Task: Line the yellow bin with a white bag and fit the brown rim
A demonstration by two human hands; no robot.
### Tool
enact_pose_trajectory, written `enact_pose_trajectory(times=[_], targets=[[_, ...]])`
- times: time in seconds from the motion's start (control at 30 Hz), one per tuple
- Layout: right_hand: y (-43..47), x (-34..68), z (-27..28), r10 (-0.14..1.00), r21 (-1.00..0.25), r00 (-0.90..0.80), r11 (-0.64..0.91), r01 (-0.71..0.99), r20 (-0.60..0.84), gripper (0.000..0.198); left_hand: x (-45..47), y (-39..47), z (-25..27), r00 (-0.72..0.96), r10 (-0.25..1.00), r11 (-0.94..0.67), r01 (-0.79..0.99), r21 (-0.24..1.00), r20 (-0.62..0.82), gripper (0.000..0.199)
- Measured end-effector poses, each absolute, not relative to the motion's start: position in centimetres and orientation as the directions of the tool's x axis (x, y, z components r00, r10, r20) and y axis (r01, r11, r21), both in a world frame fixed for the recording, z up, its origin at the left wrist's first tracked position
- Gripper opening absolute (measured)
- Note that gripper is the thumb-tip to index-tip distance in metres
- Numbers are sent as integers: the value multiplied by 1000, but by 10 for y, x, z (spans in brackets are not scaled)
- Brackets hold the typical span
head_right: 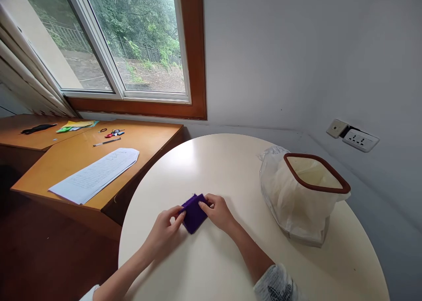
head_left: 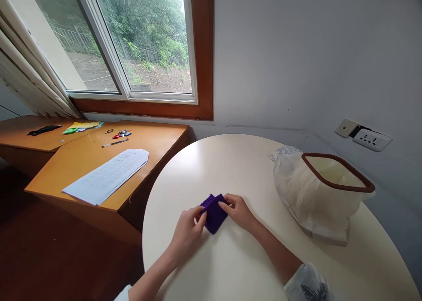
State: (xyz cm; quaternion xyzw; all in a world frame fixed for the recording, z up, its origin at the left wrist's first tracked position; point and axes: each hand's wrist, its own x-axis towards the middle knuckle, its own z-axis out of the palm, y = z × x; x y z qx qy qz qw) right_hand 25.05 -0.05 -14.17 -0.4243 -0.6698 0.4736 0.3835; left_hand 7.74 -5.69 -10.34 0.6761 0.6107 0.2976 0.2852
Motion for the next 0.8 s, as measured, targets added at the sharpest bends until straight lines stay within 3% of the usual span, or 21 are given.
enact_pose_trajectory(times=[0.2,0.43,0.57,0.67,0.8], targets=[[9,233,-145,954,-848,-264,252,467,138,25,64,-46,-115,-35,998,-5,716,698,42,32],[7,227,-144,961,-707,-207,275,652,183,18,60,-41,-122,-53,996,6,850,526,74,26],[1,230,-135,912,-631,-152,377,678,381,25,60,-40,-125,-96,990,25,853,522,108,26],[-9,230,-129,835,-506,-291,522,687,467,32,59,-39,-126,-158,979,52,808,586,132,29],[-27,224,-130,795,-398,-549,605,689,258,52,55,-37,-128,-206,964,36,727,686,168,28]])
